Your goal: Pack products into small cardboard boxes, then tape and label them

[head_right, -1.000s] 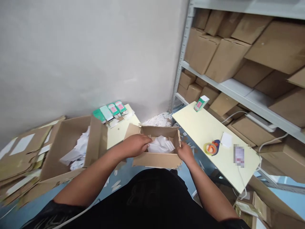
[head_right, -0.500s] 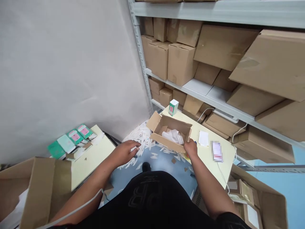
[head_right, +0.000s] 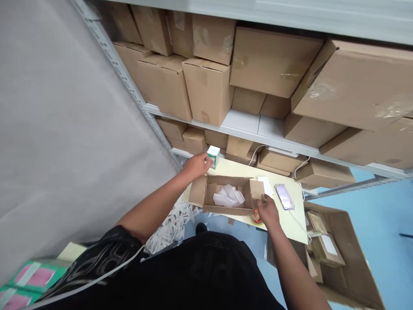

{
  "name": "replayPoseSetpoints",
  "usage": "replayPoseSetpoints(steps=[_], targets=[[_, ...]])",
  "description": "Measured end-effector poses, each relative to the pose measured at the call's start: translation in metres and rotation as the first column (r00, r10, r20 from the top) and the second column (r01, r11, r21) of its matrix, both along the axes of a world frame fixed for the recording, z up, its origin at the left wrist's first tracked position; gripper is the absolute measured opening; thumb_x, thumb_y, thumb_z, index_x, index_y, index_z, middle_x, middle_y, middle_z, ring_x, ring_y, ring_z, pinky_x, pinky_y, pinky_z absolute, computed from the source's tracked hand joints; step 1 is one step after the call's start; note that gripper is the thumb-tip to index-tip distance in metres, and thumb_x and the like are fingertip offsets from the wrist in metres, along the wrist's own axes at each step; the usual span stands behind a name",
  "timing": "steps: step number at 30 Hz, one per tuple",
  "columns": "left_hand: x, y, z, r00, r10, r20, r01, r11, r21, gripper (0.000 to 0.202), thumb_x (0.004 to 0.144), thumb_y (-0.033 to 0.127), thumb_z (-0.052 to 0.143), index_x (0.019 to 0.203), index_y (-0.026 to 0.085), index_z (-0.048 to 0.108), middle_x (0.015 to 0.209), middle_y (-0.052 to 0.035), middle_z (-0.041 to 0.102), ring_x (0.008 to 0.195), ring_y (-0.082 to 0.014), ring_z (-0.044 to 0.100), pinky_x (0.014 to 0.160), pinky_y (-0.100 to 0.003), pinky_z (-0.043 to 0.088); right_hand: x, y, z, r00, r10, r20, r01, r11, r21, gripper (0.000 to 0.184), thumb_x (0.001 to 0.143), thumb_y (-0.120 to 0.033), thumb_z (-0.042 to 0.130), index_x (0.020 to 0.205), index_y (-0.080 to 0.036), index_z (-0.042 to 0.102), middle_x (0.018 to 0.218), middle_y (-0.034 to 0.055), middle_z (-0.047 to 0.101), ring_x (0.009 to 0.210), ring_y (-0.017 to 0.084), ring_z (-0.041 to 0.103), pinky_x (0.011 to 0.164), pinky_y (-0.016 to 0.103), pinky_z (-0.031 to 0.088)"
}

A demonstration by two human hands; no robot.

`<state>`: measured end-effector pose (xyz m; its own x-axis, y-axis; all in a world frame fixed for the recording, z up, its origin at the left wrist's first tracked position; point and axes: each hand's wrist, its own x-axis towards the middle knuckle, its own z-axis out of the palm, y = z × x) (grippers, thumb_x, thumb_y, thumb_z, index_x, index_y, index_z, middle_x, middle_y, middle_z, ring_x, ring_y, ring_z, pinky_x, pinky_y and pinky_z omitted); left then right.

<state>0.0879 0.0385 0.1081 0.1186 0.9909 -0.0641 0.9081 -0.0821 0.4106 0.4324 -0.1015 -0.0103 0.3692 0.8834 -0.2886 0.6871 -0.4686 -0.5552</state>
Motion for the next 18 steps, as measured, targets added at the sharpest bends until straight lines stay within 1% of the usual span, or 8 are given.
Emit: replayPoseSetpoints(steps=[1,3,5,7,8,12,15,18], targets=[[0.006,0.028,-0.008,1.000,0.018,-0.017,-0.019,0.999,-0.041,0.050,0.101,0.057,0.042,0.119,0.017,0.066,0.119,-0.0167,0.073,0.114,-0.0314,0.067,0.094,-0.039,0.051,-0.001,-0.009,0.006,0.999,-0.039,0.014,0.038,0.999,0.035,0.069,0.088,-0.056,0.054,0.140,-0.011,0.058,0.138,0.0217,0.063,0.124,0.033,0.062,0.101,0.042,0.048],[0.019,0.077,-0.026,0.997,0.037,-0.066,-0.046,0.990,-0.130,0.064,0.096,0.064,0.048,0.135,0.013,0.056,0.136,-0.0226,0.063,0.123,-0.0347,0.063,0.100,-0.041,0.049,-0.004,-0.028,0.017,0.995,-0.100,-0.002,0.100,0.991,0.085,0.065,0.088,-0.056,0.055,0.136,-0.013,0.062,0.134,0.0199,0.066,0.121,0.032,0.064,0.102,0.043,0.048],[0.030,0.112,-0.046,0.987,0.045,-0.153,-0.080,0.970,-0.230,0.083,0.087,0.067,0.062,0.147,0.012,0.045,0.153,-0.0274,0.047,0.133,-0.0388,0.055,0.105,-0.042,0.047,-0.009,-0.044,0.026,0.988,-0.143,-0.063,0.149,0.983,0.110,0.060,0.088,-0.056,0.055,0.130,-0.015,0.066,0.126,0.0171,0.070,0.117,0.031,0.067,0.101,0.042,0.049],[0.037,0.134,-0.067,0.975,0.045,-0.218,-0.108,0.951,-0.289,0.098,0.081,0.064,0.071,0.155,0.013,0.034,0.161,-0.0289,0.034,0.139,-0.0402,0.050,0.106,-0.042,0.046,-0.015,-0.057,0.034,0.978,-0.168,-0.121,0.182,0.976,0.116,0.054,0.087,-0.055,0.056,0.123,-0.017,0.068,0.123,0.0148,0.073,0.114,0.030,0.068,0.101,0.041,0.051],[0.039,0.142,-0.077,0.972,0.044,-0.232,-0.115,0.946,-0.303,0.100,0.080,0.061,0.073,0.157,0.014,0.031,0.162,-0.0287,0.033,0.139,-0.0395,0.050,0.106,-0.041,0.047,-0.017,-0.062,0.036,0.974,-0.176,-0.140,0.193,0.975,0.113,0.051,0.087,-0.055,0.057,0.120,-0.019,0.069,0.122,0.0138,0.073,0.113,0.029,0.068,0.100,0.041,0.051],[0.037,0.160,-0.108,0.975,0.056,-0.217,-0.122,0.944,-0.306,0.080,0.084,0.049,0.072,0.148,0.013,0.041,0.148,-0.0267,0.050,0.129,-0.0356,0.058,0.102,-0.038,0.049,-0.023,-0.079,0.036,0.966,-0.169,-0.195,0.186,0.980,0.069,0.045,0.088,-0.055,0.057,0.116,-0.022,0.071,0.117,0.0107,0.076,0.105,0.029,0.070,0.095,0.041,0.053],[0.030,0.168,-0.110,0.981,0.138,-0.140,-0.171,0.950,-0.261,0.070,0.086,0.046,0.070,0.142,0.012,0.046,0.140,-0.0260,0.055,0.123,-0.0347,0.062,0.101,-0.040,0.050,-0.022,-0.087,0.030,0.963,-0.151,-0.225,0.166,0.985,0.048,0.042,0.088,-0.054,0.057,0.111,-0.022,0.071,0.108,0.0085,0.077,0.094,0.028,0.071,0.087,0.039,0.054],[0.018,0.168,-0.092,0.964,0.262,0.052,-0.247,0.947,-0.206,0.062,0.087,0.044,0.068,0.139,0.014,0.049,0.132,-0.0219,0.063,0.119,-0.0324,0.065,0.099,-0.040,0.052,-0.017,-0.085,0.026,0.963,-0.109,-0.248,0.130,0.989,0.071,0.038,0.089,-0.053,0.056,0.104,-0.022,0.072,0.103,0.0075,0.078,0.095,0.027,0.071,0.088,0.038,0.053]])
